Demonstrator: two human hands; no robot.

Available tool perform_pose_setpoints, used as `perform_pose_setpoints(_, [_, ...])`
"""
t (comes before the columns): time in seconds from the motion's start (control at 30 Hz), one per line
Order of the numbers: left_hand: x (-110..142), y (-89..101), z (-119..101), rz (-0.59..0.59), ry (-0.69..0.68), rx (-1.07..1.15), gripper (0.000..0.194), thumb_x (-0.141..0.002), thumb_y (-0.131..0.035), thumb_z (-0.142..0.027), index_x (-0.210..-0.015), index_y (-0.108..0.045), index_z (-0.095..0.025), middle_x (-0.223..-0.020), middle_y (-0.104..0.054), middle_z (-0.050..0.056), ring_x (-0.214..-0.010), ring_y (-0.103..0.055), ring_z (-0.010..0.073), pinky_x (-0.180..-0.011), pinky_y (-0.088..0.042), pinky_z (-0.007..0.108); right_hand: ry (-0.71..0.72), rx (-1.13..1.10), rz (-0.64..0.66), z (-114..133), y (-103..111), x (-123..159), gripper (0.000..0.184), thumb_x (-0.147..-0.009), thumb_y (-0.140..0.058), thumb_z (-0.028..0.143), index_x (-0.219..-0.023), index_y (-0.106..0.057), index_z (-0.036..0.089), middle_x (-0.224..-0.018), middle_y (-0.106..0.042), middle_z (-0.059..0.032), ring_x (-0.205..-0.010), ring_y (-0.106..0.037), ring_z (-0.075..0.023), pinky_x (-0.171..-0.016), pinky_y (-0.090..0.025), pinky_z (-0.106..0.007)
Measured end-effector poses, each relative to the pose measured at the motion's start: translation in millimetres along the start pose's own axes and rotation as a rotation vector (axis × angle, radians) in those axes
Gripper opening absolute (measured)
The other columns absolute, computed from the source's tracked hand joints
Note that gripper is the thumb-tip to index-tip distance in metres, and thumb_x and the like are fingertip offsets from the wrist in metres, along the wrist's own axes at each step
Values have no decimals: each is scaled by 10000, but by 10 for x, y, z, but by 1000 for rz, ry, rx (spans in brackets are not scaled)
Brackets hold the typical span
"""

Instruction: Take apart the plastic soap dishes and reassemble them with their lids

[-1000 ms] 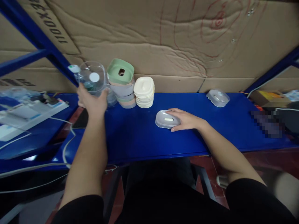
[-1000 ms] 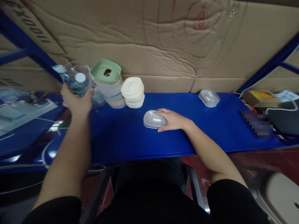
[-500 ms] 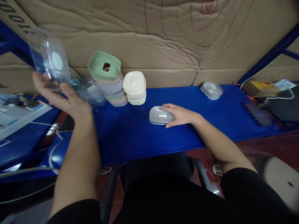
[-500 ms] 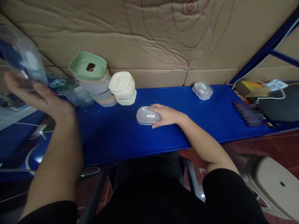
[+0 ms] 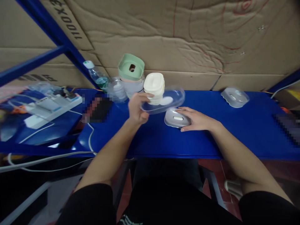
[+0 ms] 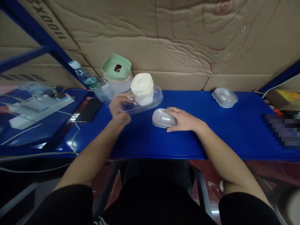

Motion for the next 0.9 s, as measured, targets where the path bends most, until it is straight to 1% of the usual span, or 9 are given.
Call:
perform_pose_setpoints(0.13, [74,-162,-137,106,-229,296,905,-868,-146,-1028,-886,-642,-270,-955,-784,110,-908,-741,270,-878,-572,465,32,-45,-69,0,41,-6,1082,-759,-827,804,-1664,-469,331,-1653,-538,-127,-1509,-518,-450,-1245,-445,-669])
perform_pose_setpoints(0.2, [75,-222,-166,173,-220,337,862,-937,-199,-968,-861,-665,-247,-846,-772,95,-795,-727,242,-760,-551,407,26,-69,-164,26,93,-1,1013,-775,-806,815,-1609,-539,307,-1616,-575,-144,-1472,-558,-438,-1216,-472,-656])
perform_pose_setpoints(0.27, [78,-266,-180,214,-172,387,836,-989,-221,-912,-830,-677,-230,-766,-747,82,-695,-694,213,-664,-515,364,18,-95,-291,66,153,11,814,-854,-737,804,-1472,-660,279,-1495,-673,-146,-1364,-647,-400,-1151,-528,-608])
perform_pose_setpoints(0.33, [87,-307,-195,257,-115,472,814,-1027,-232,-864,-791,-671,-220,-739,-742,79,-612,-652,182,-603,-488,336,5,-114,-408,116,205,27,577,-940,-666,757,-1224,-763,264,-1236,-783,-116,-1136,-740,-327,-1015,-592,-518])
perform_pose_setpoints(0.4, [99,-347,-213,285,-51,585,784,-1041,-254,-843,-775,-646,-218,-739,-754,81,-566,-628,162,-573,-485,324,-9,-120,-483,165,237,43,474,-979,-641,710,-982,-766,253,-963,-790,-69,-882,-737,-251,-838,-596,-420])
perform_pose_setpoints(0.53, [110,-415,-228,298,65,764,655,-1043,-370,-816,-881,-601,-225,-723,-761,66,-536,-639,154,-529,-491,303,-23,-105,-553,225,260,59,499,-983,-639,701,-807,-696,237,-764,-720,-20,-681,-642,-178,-647,-486,-326])
perform_pose_setpoints(0.67, [108,-427,-210,315,76,705,526,-1066,-490,-704,-1093,-645,-202,-811,-796,55,-550,-648,132,-559,-510,284,-59,-86,-539,227,273,57,577,-995,-590,731,-702,-610,233,-633,-618,18,-578,-536,-140,-582,-391,-304])
perform_pose_setpoints(0.77, [109,-408,-212,327,75,656,539,-1067,-532,-641,-1297,-645,-167,-818,-793,41,-615,-685,141,-628,-542,285,-89,-89,-501,228,282,52,627,-1007,-557,741,-645,-555,228,-568,-534,32,-540,-466,-124,-556,-334,-305])
perform_pose_setpoints(0.9, [108,-378,-233,360,86,596,637,-1084,-526,-552,-1567,-518,-137,-792,-780,23,-716,-726,169,-734,-582,309,-140,-76,-437,231,281,43,685,-1011,-511,770,-596,-517,224,-531,-467,31,-522,-426,-120,-544,-297,-315])
Point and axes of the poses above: each hand's wrist, its own x-axis away from the middle knuckle, its own y-axis out of the back of the hand, z = x × y, the point moved 1 cm from there along -x, towards the middle knuckle
